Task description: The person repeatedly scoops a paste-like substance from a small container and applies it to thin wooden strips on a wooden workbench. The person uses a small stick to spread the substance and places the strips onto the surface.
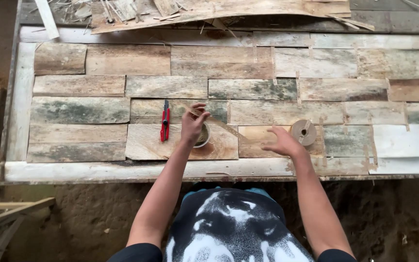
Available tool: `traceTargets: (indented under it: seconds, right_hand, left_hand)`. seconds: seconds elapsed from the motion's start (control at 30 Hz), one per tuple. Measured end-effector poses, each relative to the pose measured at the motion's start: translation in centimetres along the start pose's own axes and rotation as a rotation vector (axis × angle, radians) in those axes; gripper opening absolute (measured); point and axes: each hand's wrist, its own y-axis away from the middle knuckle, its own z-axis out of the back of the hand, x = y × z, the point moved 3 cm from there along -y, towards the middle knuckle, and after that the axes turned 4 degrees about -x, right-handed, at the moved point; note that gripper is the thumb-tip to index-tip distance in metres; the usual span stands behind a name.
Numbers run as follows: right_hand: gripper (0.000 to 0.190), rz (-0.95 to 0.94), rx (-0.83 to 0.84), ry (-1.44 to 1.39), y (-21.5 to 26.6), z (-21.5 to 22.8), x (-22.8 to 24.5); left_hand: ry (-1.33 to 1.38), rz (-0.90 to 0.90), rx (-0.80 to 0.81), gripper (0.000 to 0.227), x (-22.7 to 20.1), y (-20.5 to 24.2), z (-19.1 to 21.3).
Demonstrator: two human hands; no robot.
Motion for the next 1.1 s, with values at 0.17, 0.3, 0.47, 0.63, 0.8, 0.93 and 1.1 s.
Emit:
traceTargets:
  seconds: [0.17, 0.3, 0.47, 0.63, 0.8, 0.93, 1.1]
  right_hand:
    - [0.056, 0.314, -0.024, -0.311, -0.8, 2.8, 11.1]
    - [0.029, 0.391, 0.067, -0.667, -3.2, -0.7, 13.5]
    - [0.018, 0.376, 0.069, -0.663, -4.1, -3.1, 12.4]
    - [0.018, 0.279, 0.077, -0.732, -4.1, -4.7, 10.1]
    - [0.030, -0.183, -0.033, -1.013, -6.4, -9.2, 3.4]
    - [0.030, -0.344, -0.085, -1.053, -9.7, -16.7, -3.9]
    - [0.035, -0.492, -0.104, -1.107, -6.7, -17.1, -3.1]
  left_hand:
    - [0.011, 0.005, 0.042, 0.043, 1.5, 0.6, -1.6]
    - [0.013, -0.074, 0.030, 0.045, -0.3, 1.3, -1.5]
    - [-0.063, -0.004, -0.079, 0.058, 0.2, 2.0, 0.7]
    - [-0.134, -0.008, -0.104, 0.068, 2.6, 2.5, 1.2]
    - [-0.362, -0.059, -0.146, 0.058, 4.5, 2.9, 1.8]
    - [-0.534, -0.048, -0.114, 0.053, 5.3, 4.6, 2.7]
    - [-0.634, 0.037, -0.061, 0.037, 8.6, 5.8, 4.4]
